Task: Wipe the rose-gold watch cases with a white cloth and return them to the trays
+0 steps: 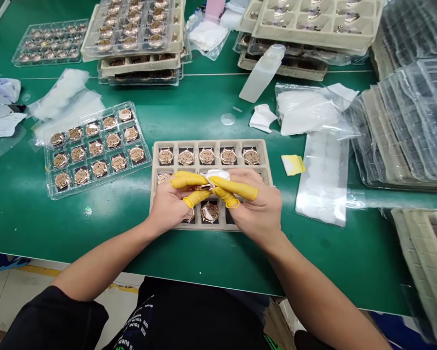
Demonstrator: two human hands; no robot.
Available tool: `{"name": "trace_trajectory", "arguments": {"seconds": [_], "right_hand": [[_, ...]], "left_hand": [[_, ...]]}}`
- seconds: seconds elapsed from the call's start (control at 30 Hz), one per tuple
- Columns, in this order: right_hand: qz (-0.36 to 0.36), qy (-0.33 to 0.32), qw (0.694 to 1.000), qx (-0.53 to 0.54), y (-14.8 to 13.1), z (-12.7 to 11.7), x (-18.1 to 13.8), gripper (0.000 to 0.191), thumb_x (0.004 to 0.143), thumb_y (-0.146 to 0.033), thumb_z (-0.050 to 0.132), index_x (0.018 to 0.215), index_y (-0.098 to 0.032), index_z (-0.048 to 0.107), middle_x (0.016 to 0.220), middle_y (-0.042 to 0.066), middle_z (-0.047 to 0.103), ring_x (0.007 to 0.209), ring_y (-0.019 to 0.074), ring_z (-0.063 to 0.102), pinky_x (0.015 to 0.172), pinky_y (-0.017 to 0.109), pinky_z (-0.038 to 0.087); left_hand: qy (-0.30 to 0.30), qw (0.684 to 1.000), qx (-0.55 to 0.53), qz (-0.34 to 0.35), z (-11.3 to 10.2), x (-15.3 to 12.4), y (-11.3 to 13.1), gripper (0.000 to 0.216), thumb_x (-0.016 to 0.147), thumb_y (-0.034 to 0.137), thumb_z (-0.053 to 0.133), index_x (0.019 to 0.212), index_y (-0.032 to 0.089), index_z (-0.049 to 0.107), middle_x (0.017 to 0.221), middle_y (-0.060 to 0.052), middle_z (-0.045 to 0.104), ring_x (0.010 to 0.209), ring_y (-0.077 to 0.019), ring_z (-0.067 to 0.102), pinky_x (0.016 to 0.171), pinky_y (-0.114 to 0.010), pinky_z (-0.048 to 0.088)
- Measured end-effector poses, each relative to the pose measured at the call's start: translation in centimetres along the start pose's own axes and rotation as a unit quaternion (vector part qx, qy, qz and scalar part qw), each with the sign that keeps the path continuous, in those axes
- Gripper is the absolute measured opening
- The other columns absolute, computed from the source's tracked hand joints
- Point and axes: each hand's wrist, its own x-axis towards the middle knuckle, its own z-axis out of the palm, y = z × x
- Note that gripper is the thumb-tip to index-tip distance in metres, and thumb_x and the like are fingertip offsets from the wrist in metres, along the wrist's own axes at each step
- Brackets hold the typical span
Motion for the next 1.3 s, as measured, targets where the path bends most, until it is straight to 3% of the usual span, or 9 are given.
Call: {"name": "trace_trajectory", "arguments": {"seconds": [0.17, 0.3, 0.43, 0.57, 0.77, 0.9, 1.0, 1.13, 1.3], "right_hand": [[-0.095, 0.007, 0.986, -0.139, 0.0, 0.5, -0.9, 0.042, 0.074, -0.003, 0.064, 0.104, -0.03, 0.077, 0.091, 0.001, 0.079, 0.093, 0.024, 0.07, 0.077, 0.042, 0.049], [-0.073, 0.018, 0.975, -0.209, 1.0, -0.1, -0.6, 0.042, 0.069, 0.0, 0.063, 0.097, -0.028, 0.078, 0.084, -0.001, 0.078, 0.088, 0.0234, 0.069, 0.075, 0.04, 0.045], [0.005, 0.041, 0.992, -0.118, 1.4, -0.3, -0.2, 0.03, 0.078, -0.008, 0.068, 0.095, -0.03, 0.079, 0.08, 0.0, 0.076, 0.082, 0.021, 0.067, 0.072, 0.038, 0.05], [0.08, 0.044, 0.996, -0.011, 0.7, -0.1, -0.1, 0.019, 0.084, -0.021, 0.072, 0.098, -0.032, 0.079, 0.087, 0.001, 0.078, 0.086, 0.0219, 0.069, 0.074, 0.04, 0.057], [-0.065, -0.023, 0.993, -0.101, 0.7, 0.3, -0.8, 0.033, 0.078, -0.01, 0.067, 0.099, -0.032, 0.079, 0.09, 0.0, 0.079, 0.09, 0.0234, 0.07, 0.074, 0.042, 0.053], [-0.045, 0.026, 0.983, -0.175, 1.7, -0.4, -0.4, 0.037, 0.074, -0.006, 0.069, 0.1, -0.031, 0.08, 0.086, 0.001, 0.079, 0.089, 0.0252, 0.069, 0.076, 0.043, 0.051], [0.008, 0.049, 0.993, -0.106, 1.6, -1.2, 0.4, 0.026, 0.081, -0.014, 0.072, 0.099, -0.032, 0.08, 0.083, 0.0, 0.078, 0.089, 0.0234, 0.07, 0.077, 0.042, 0.056], [0.072, 0.018, 0.997, -0.016, 0.2, -1.5, 1.0, 0.02, 0.087, -0.024, 0.071, 0.104, -0.03, 0.08, 0.094, 0.001, 0.08, 0.083, 0.0194, 0.074, 0.072, 0.035, 0.061], [0.071, -0.009, 0.997, 0.004, -0.6, -0.7, 0.5, 0.022, 0.086, -0.02, 0.072, 0.104, -0.03, 0.08, 0.095, 0.0, 0.081, 0.081, 0.0182, 0.077, 0.07, 0.031, 0.063]], "left_hand": [[-0.025, 0.974, 0.195, 0.116, -0.3, -0.9, 0.2, 0.015, 0.083, 0.018, 0.076, 0.095, 0.025, 0.082, 0.086, -0.002, 0.08, 0.079, -0.0164, 0.074, 0.075, -0.028, 0.061], [0.027, 0.98, 0.176, 0.083, -0.3, -0.9, -0.1, 0.02, 0.083, 0.021, 0.077, 0.102, 0.023, 0.082, 0.096, -0.005, 0.081, 0.084, -0.0191, 0.076, 0.079, -0.032, 0.064], [0.056, 0.993, 0.101, 0.014, -0.2, -0.7, -0.2, 0.022, 0.082, 0.027, 0.079, 0.103, 0.023, 0.081, 0.101, -0.005, 0.081, 0.091, -0.0197, 0.077, 0.088, -0.035, 0.065], [0.042, 0.997, 0.062, -0.02, -0.1, -0.7, -0.1, 0.022, 0.082, 0.03, 0.079, 0.102, 0.021, 0.081, 0.103, -0.006, 0.08, 0.095, -0.0205, 0.077, 0.091, -0.036, 0.065], [0.003, 0.977, 0.2, 0.069, -0.4, -1.1, 0.2, 0.015, 0.078, 0.022, 0.08, 0.093, 0.022, 0.082, 0.085, -0.005, 0.08, 0.078, -0.019, 0.075, 0.079, -0.033, 0.064], [0.027, 0.992, 0.122, -0.022, -0.3, -0.7, 0.2, 0.02, 0.081, 0.028, 0.079, 0.1, 0.021, 0.081, 0.096, -0.006, 0.081, 0.084, -0.0196, 0.077, 0.083, -0.034, 0.065], [0.057, 0.994, 0.046, -0.08, -0.1, -0.4, 0.1, 0.025, 0.078, 0.03, 0.082, 0.099, 0.018, 0.08, 0.098, -0.006, 0.081, 0.089, -0.0197, 0.078, 0.088, -0.035, 0.065], [0.072, 0.993, -0.001, -0.096, 0.1, -0.2, 0.1, 0.026, 0.075, 0.032, 0.084, 0.095, 0.017, 0.078, 0.096, -0.007, 0.08, 0.089, -0.0196, 0.077, 0.089, -0.036, 0.066], [0.012, 0.997, -0.024, -0.071, 0.3, -0.6, 0.1, 0.028, 0.076, 0.033, 0.084, 0.098, 0.017, 0.078, 0.094, -0.007, 0.08, 0.085, -0.0194, 0.078, 0.082, -0.032, 0.066]]}}
